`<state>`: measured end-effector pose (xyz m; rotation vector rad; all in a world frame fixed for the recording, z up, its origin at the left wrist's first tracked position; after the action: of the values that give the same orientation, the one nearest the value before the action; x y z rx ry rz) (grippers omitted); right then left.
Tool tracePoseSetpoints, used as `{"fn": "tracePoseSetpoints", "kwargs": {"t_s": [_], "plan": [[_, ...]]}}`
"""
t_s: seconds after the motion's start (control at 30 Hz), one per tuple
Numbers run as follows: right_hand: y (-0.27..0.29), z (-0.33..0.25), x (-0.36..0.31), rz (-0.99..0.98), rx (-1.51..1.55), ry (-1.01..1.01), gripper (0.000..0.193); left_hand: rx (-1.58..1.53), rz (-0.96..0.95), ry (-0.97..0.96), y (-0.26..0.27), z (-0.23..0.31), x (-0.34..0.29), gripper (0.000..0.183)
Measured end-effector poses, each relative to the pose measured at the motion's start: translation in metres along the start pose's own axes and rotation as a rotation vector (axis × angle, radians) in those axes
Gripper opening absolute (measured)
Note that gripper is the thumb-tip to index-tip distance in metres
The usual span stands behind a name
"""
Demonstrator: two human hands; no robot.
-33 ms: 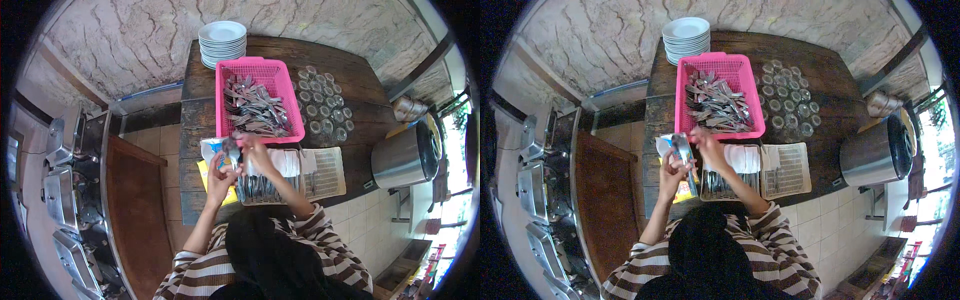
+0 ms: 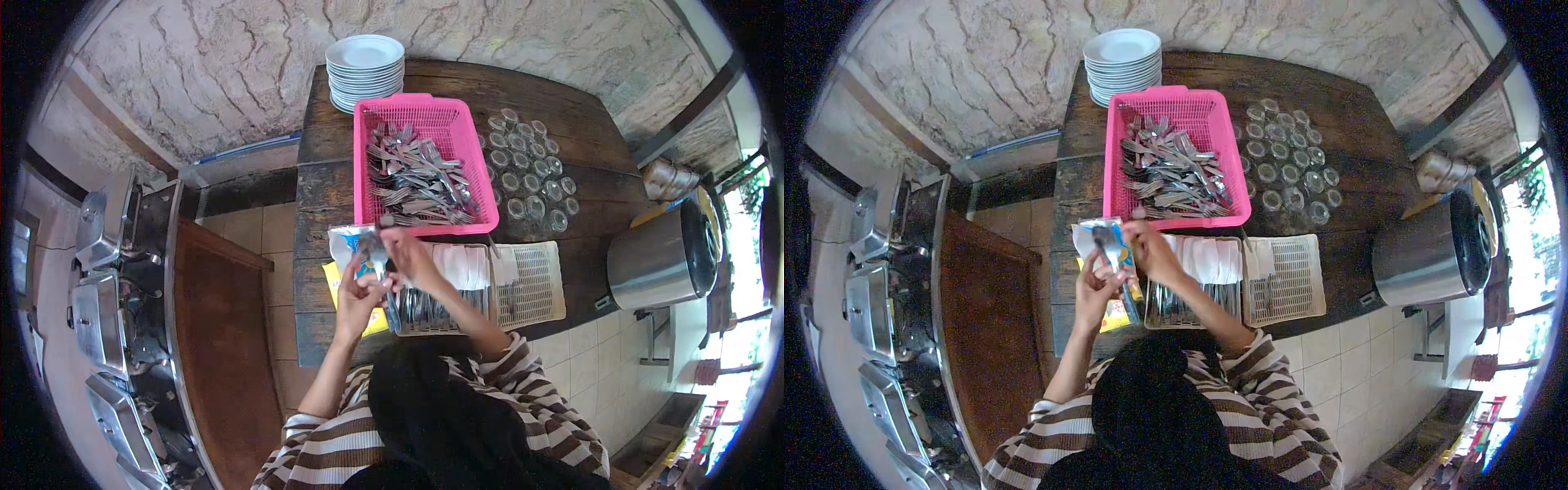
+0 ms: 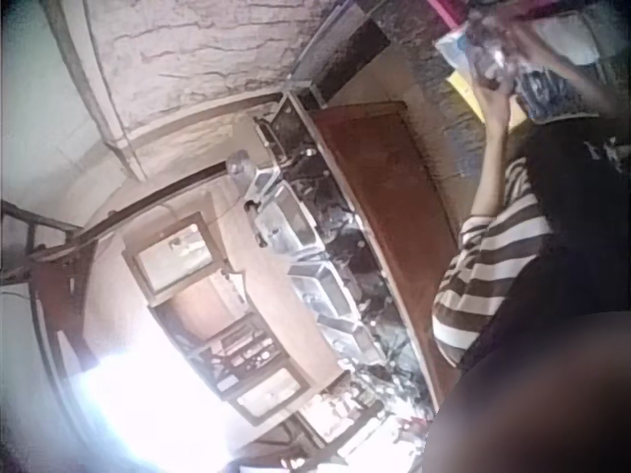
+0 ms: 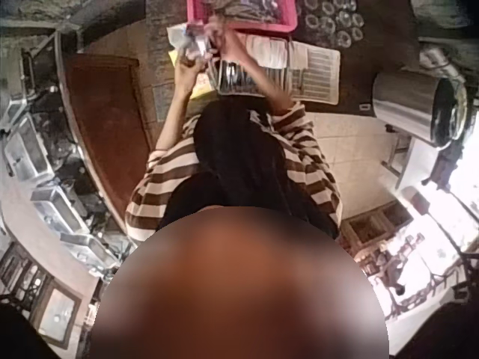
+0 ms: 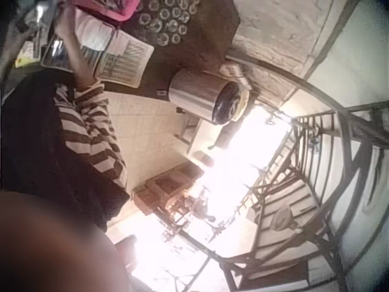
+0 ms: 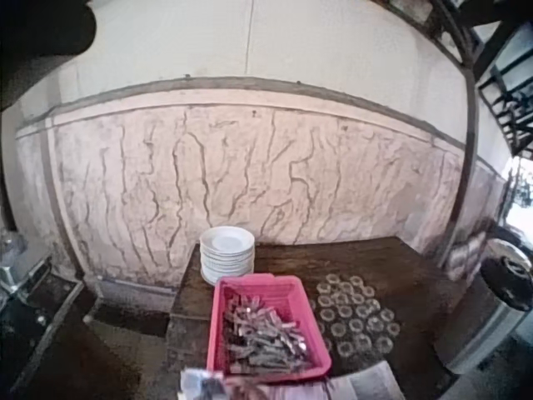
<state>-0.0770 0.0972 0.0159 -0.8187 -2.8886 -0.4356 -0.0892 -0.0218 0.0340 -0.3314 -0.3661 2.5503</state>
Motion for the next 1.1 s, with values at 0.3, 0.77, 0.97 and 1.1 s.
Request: {"fn": "tracePoseSetpoints", "kwargs": {"t_s": [0.3,0.77,0.97,1.1], "plan": [[-0.082,-0.043,0.004,-0.335,-0.628,0.367,0.022,0.101,-0.021,0.092,0.029,0.013,-0.035,0.023],[0.006,-0.062,0.012,0.012,0.366,-0.104,0.031,0.045,0.043,0.153,0.035,-0.007,-0.025,0.022],[0.004,-0.075,0.007,-0.196,0.094,-0.057,0.037,0.06,0.035,0.213,0.029,-0.028,-0.024,0.022],[0.008,-0.082,0.016,-0.186,0.289,-0.044,0.041,0.051,0.042,0.205,0.028,-0.03,-0.02,0.025]]}}
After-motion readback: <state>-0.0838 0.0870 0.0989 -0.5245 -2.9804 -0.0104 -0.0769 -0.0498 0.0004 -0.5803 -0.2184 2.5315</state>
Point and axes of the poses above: each hand's wrist, its own x-axis towards the middle knuckle, its own y-axis out of the back of the hand, z = x × y, the point moved 9 cm from there along x, towards the middle knuckle, and after that the axes turned 7 degrees about z, right-handed, at the moved point
